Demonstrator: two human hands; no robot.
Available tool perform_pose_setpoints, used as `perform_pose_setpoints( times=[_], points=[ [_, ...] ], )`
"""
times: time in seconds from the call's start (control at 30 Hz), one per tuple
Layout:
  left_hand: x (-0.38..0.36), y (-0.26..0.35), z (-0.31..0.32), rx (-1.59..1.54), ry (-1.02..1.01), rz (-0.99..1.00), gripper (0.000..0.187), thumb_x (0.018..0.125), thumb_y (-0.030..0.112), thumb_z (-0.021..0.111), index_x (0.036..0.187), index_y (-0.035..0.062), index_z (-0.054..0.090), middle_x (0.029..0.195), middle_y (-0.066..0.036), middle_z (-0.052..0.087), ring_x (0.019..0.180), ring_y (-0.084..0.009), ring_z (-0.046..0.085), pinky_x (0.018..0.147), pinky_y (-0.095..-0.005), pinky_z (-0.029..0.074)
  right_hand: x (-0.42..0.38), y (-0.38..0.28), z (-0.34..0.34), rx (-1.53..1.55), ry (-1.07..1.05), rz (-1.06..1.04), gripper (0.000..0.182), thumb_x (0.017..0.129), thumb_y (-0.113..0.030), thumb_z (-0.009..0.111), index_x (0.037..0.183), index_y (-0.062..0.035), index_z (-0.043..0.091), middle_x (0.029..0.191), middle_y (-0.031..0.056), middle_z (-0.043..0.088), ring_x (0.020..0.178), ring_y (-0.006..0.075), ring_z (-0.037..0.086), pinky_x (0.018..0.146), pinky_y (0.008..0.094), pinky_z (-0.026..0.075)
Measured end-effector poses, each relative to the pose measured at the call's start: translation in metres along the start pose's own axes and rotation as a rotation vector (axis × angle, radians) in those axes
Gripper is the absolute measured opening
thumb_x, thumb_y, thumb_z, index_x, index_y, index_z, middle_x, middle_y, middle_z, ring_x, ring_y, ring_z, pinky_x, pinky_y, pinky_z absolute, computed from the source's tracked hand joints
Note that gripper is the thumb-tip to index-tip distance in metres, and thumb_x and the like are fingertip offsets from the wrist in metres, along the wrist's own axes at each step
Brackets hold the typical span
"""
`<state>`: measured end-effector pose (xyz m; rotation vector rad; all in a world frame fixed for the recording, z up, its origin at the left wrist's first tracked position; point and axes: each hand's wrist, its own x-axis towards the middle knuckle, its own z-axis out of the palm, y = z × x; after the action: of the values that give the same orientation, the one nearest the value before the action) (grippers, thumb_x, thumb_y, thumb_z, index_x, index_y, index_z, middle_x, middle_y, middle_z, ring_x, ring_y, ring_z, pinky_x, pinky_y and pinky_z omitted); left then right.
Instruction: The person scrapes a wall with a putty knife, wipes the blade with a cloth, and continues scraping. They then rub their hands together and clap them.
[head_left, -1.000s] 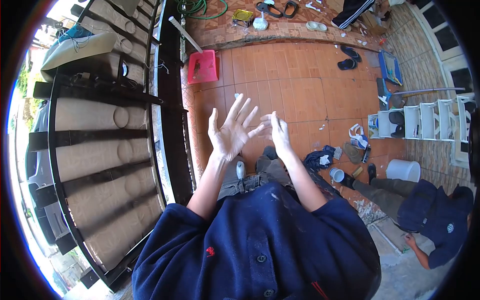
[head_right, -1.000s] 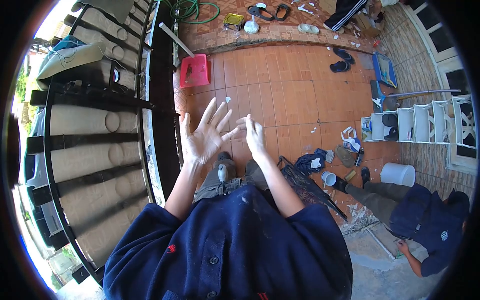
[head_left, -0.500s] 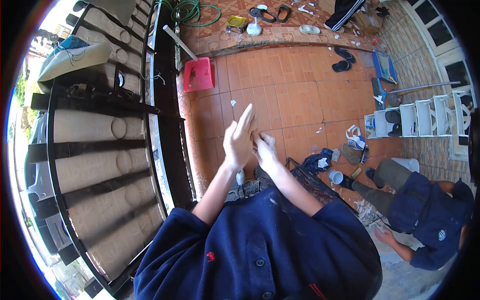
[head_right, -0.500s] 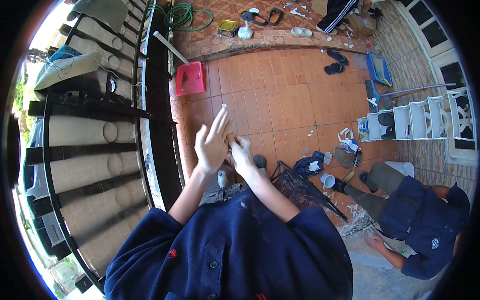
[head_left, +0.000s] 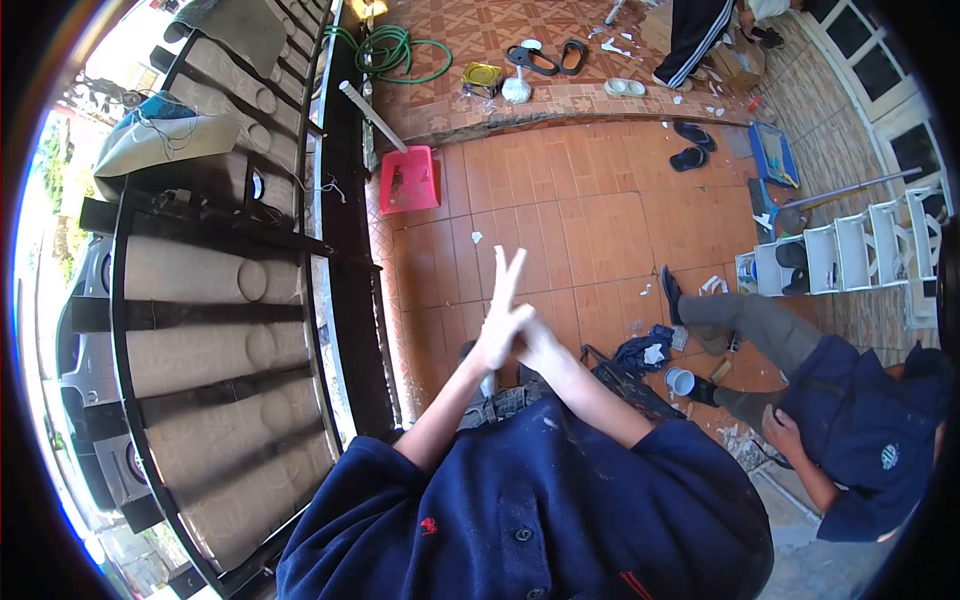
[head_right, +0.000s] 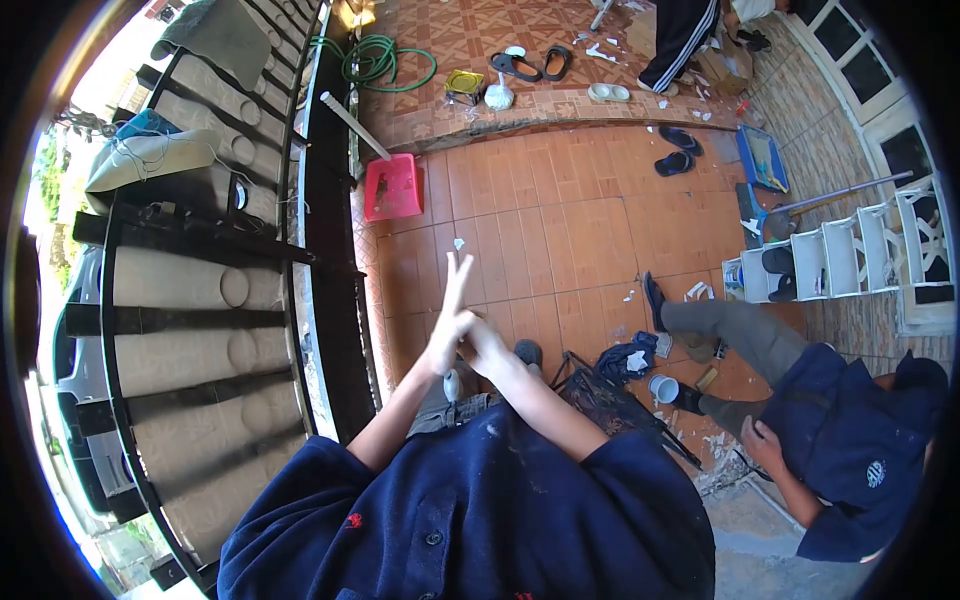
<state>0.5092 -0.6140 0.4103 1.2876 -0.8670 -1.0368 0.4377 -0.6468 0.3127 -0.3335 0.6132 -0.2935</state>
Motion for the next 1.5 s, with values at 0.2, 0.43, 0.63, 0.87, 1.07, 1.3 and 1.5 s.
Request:
perform_pose_setpoints(
  times=[0.2, 0.43, 0.63, 0.87, 1.07, 1.3, 1.5],
  points=[
    [0.003, 0.018, -0.011, 0.242, -0.156, 0.002, 0.085, 0.078, 0.044, 0.050, 0.148, 0.0172, 0.009, 0.152, -0.015, -0.014, 0.140, -0.0329, 0.005, 0.112, -0.0428, 0.009, -0.015, -0.014, 0.044, 0.218, 0.013, -0.065, 0.027, 0.095, -0.025, 0.042, 0.115, -0.0078, 0.048, 0.079, 0.0025, 0.049, 0.068, 0.0136, 0.051, 0.067, 0.0294, 0.046],
    [0.003, 0.021, -0.004, 0.262, -0.180, -0.035, 0.085, 0.079, 0.056, 0.044, 0.147, 0.0156, 0.014, 0.152, -0.013, -0.016, 0.140, -0.0324, -0.007, 0.109, -0.0475, -0.007, 0.000, -0.005, 0.036, 0.362, 0.030, 0.004, 0.031, 0.098, -0.039, 0.033, 0.118, -0.0196, 0.048, 0.085, -0.0037, 0.046, 0.073, 0.0111, 0.048, 0.072, 0.0286, 0.044],
    [0.012, 0.032, -0.029, -0.353, -0.054, -0.073, 0.078, 0.085, 0.048, 0.043, 0.145, 0.0067, 0.016, 0.152, -0.015, 0.009, 0.141, -0.0281, 0.005, 0.113, -0.0416, 0.004, -0.021, -0.048, 0.060, 0.176, 0.124, 0.147, 0.031, 0.092, -0.023, 0.053, 0.119, -0.0075, 0.050, 0.102, 0.0022, 0.057, 0.091, 0.0148, 0.057, 0.081, 0.0301, 0.050],
    [-0.014, 0.032, -0.113, 0.560, 0.139, 0.063, 0.051, 0.082, 0.010, 0.065, 0.129, 0.0154, 0.048, 0.138, -0.012, 0.042, 0.137, -0.0324, 0.022, 0.109, -0.0518, 0.019, -0.043, -0.092, -0.030, -0.594, 0.223, -0.038, 0.022, 0.089, -0.014, 0.058, 0.103, 0.0028, 0.062, 0.075, 0.0108, 0.066, 0.049, 0.0060, 0.050, 0.044, 0.0172, 0.036],
    [-0.052, 0.038, -0.118, 0.582, 0.192, -0.063, 0.022, 0.084, 0.010, 0.055, 0.105, 0.0114, 0.063, 0.100, -0.011, 0.066, 0.118, -0.0254, 0.051, 0.107, -0.0478, 0.026, -0.056, -0.072, -0.046, -0.804, 0.174, -0.218, 0.037, 0.088, -0.002, 0.052, 0.125, 0.0010, 0.051, 0.127, 0.0135, 0.051, 0.106, 0.0194, 0.053, 0.091, 0.0291, 0.044],
    [-0.010, 0.012, -0.042, 0.731, 0.187, 0.730, 0.015, 0.077, 0.022, 0.053, 0.077, 0.0077, 0.057, 0.069, -0.011, 0.056, 0.068, -0.0286, 0.058, 0.065, -0.0419, 0.046, -0.016, -0.029, 0.054, -1.272, -0.351, -0.627, 0.029, 0.089, -0.010, 0.051, 0.117, -0.0056, 0.053, 0.112, 0.0119, 0.055, 0.099, 0.0245, 0.054, 0.087, 0.0336, 0.044],
    [0.029, -0.032, -0.123, 1.269, 0.028, 0.042, 0.018, 0.084, 0.027, 0.052, 0.084, 0.0116, 0.061, 0.065, -0.013, 0.063, 0.063, -0.0318, 0.062, 0.056, -0.0428, 0.049, -0.041, -0.055, 0.146, -0.965, -0.315, -0.684, 0.037, 0.087, 0.006, 0.047, 0.123, 0.0023, 0.049, 0.125, 0.0140, 0.053, 0.118, 0.0210, 0.049, 0.100, 0.0314, 0.038]
  ],
)
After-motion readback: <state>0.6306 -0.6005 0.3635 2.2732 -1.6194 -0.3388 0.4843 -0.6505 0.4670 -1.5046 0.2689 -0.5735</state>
